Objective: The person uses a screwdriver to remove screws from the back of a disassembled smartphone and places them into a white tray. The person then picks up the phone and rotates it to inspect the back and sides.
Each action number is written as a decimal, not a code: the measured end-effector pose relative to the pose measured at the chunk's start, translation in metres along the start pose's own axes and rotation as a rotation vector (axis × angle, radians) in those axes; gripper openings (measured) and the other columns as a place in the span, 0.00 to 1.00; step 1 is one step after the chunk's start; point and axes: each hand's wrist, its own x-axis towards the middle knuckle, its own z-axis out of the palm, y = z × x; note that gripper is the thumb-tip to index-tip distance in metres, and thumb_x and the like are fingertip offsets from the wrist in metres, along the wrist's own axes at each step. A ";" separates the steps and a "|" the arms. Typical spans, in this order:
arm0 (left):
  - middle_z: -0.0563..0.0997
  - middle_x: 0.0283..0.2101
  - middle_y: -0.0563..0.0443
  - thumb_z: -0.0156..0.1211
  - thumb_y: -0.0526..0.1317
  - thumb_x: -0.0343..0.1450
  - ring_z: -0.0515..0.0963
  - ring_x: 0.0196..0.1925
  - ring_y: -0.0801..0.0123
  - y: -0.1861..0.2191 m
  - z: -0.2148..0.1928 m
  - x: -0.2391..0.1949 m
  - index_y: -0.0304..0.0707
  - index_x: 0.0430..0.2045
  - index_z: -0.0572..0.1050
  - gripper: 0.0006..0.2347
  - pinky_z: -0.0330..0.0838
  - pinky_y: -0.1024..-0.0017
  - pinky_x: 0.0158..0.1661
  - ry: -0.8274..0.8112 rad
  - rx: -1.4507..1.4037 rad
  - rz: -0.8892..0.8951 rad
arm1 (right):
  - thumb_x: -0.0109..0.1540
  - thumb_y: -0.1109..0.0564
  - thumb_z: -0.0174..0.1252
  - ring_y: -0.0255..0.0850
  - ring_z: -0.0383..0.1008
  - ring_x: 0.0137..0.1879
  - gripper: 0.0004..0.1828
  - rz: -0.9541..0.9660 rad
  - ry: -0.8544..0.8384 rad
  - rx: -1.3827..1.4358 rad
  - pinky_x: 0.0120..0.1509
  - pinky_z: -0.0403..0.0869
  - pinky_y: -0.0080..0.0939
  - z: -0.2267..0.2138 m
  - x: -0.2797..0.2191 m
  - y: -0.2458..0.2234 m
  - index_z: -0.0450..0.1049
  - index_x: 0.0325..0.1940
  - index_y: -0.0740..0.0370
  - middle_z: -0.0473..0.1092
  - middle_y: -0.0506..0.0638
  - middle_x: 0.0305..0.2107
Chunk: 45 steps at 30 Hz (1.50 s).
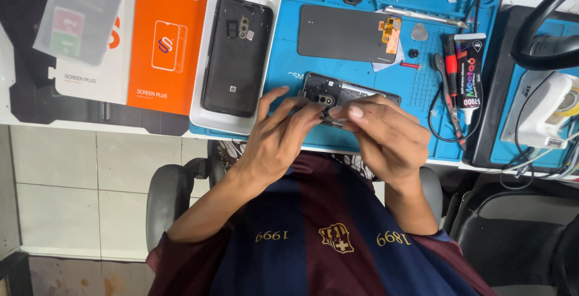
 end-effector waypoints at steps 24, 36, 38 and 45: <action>0.78 0.49 0.49 0.68 0.31 0.74 0.73 0.55 0.57 -0.063 -0.082 0.023 0.35 0.45 0.81 0.07 0.64 0.60 0.52 -0.102 0.341 -0.193 | 0.51 0.59 0.74 0.50 0.73 0.46 0.18 0.095 -0.082 -0.093 0.53 0.72 0.52 0.011 0.006 -0.007 0.82 0.45 0.58 0.74 0.55 0.30; 0.67 0.53 0.43 0.71 0.29 0.67 0.66 0.60 0.52 -0.090 -0.071 0.038 0.32 0.38 0.83 0.08 0.66 0.57 0.56 -0.168 0.396 -0.193 | 0.56 0.59 0.73 0.46 0.75 0.52 0.17 0.031 -0.035 0.078 0.59 0.75 0.47 0.019 0.004 0.004 0.81 0.48 0.52 0.77 0.48 0.37; 0.67 0.54 0.42 0.72 0.30 0.67 0.66 0.61 0.51 -0.096 -0.068 0.046 0.33 0.37 0.84 0.07 0.66 0.56 0.58 -0.153 0.350 -0.150 | 0.54 0.57 0.73 0.47 0.72 0.50 0.20 0.089 -0.036 0.070 0.58 0.75 0.49 0.018 0.005 0.004 0.80 0.50 0.56 0.73 0.49 0.36; 0.67 0.56 0.43 0.75 0.32 0.66 0.64 0.67 0.51 -0.115 -0.058 0.066 0.34 0.33 0.85 0.06 0.65 0.56 0.56 -0.156 0.278 -0.055 | 0.51 0.60 0.76 0.45 0.73 0.44 0.19 0.061 0.028 0.121 0.55 0.74 0.49 0.018 0.011 0.001 0.82 0.45 0.57 0.70 0.45 0.33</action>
